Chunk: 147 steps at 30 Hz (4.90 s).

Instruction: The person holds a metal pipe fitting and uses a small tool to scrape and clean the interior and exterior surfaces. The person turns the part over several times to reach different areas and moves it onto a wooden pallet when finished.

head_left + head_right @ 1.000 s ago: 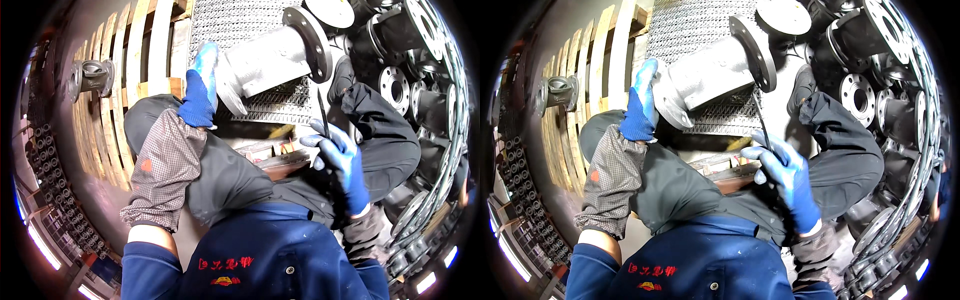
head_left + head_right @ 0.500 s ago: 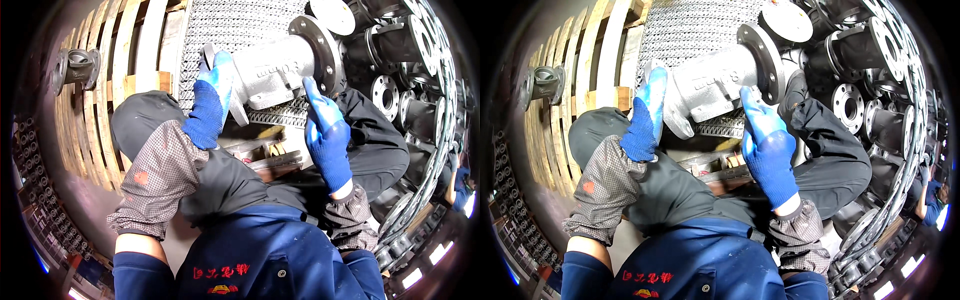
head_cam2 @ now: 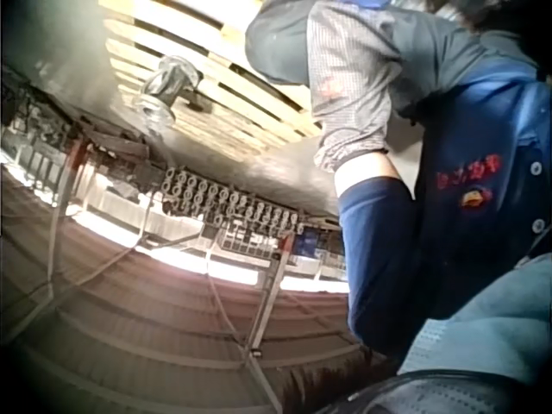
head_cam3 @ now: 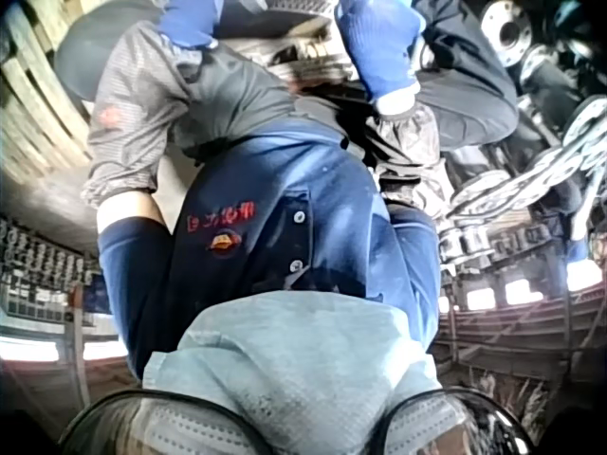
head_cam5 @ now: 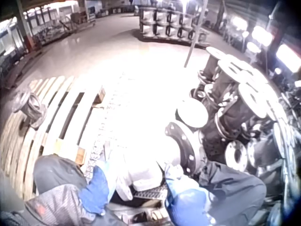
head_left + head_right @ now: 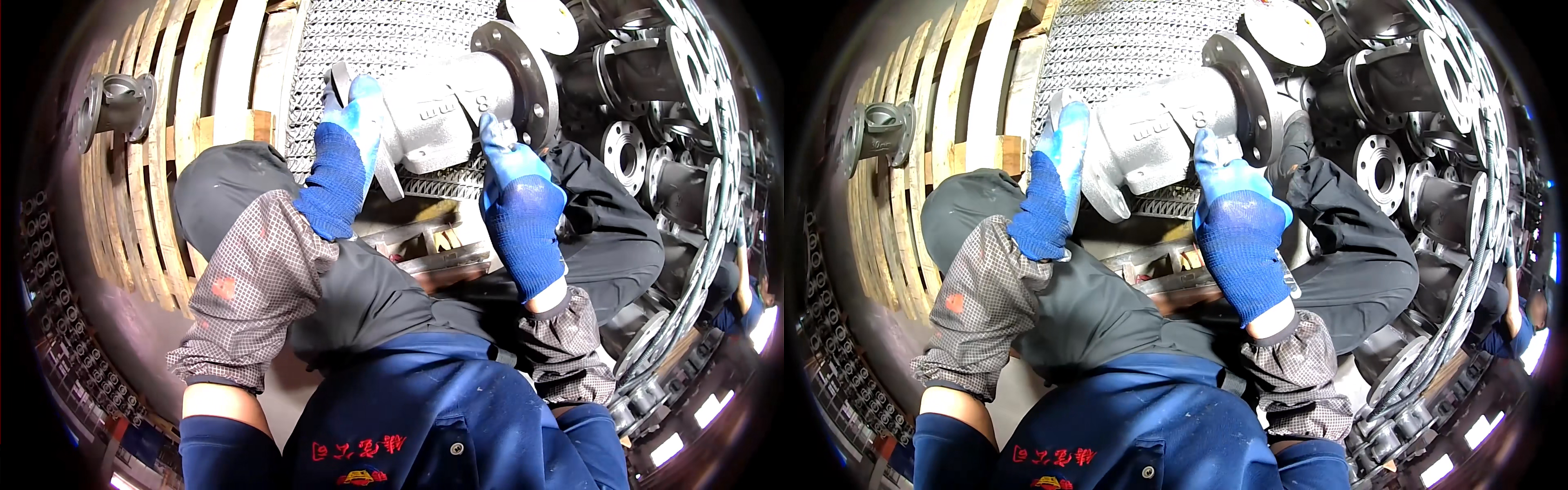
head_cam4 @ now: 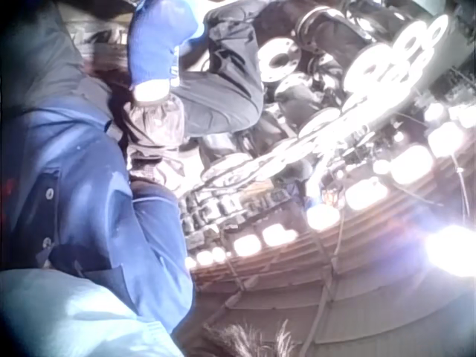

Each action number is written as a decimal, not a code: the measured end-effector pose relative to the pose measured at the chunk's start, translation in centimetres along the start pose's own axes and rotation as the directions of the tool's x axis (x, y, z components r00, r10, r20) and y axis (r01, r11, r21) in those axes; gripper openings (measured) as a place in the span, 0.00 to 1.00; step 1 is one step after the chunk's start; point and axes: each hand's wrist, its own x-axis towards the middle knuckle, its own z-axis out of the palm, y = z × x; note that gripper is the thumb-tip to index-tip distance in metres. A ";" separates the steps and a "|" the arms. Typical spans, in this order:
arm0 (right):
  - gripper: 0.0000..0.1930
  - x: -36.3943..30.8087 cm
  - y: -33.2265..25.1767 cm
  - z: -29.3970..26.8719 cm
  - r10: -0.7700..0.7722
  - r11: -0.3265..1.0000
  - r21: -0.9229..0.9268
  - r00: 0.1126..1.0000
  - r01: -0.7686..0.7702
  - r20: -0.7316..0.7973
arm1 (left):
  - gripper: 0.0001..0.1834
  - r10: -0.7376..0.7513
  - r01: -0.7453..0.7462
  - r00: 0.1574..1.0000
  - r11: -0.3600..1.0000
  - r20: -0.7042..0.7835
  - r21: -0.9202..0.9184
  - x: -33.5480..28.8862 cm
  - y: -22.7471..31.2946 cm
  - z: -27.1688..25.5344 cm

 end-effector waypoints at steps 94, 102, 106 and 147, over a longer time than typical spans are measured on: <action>0.14 5.3 8.1 4.5 0.377 0.424 0.901 0.922 -0.093 -0.082 | 0.29 0.159 -0.183 0.938 0.982 0.307 0.053 -0.5 0.9 -3.1; 0.12 3.0 6.3 9.8 0.058 -0.014 0.997 0.996 0.076 -0.075 | 0.22 0.610 -0.744 0.667 0.566 0.427 0.355 -3.4 5.6 -5.2; 0.14 2.1 5.5 11.8 0.016 0.205 0.964 0.984 0.169 -0.175 | 0.29 0.561 -0.693 0.721 0.580 0.406 0.429 -4.2 6.9 -3.9; 0.15 5.2 -1.1 -1.7 -0.291 0.402 0.837 0.919 0.371 -0.267 | 0.18 0.210 -0.289 0.951 0.865 0.227 0.410 -2.4 5.6 -9.5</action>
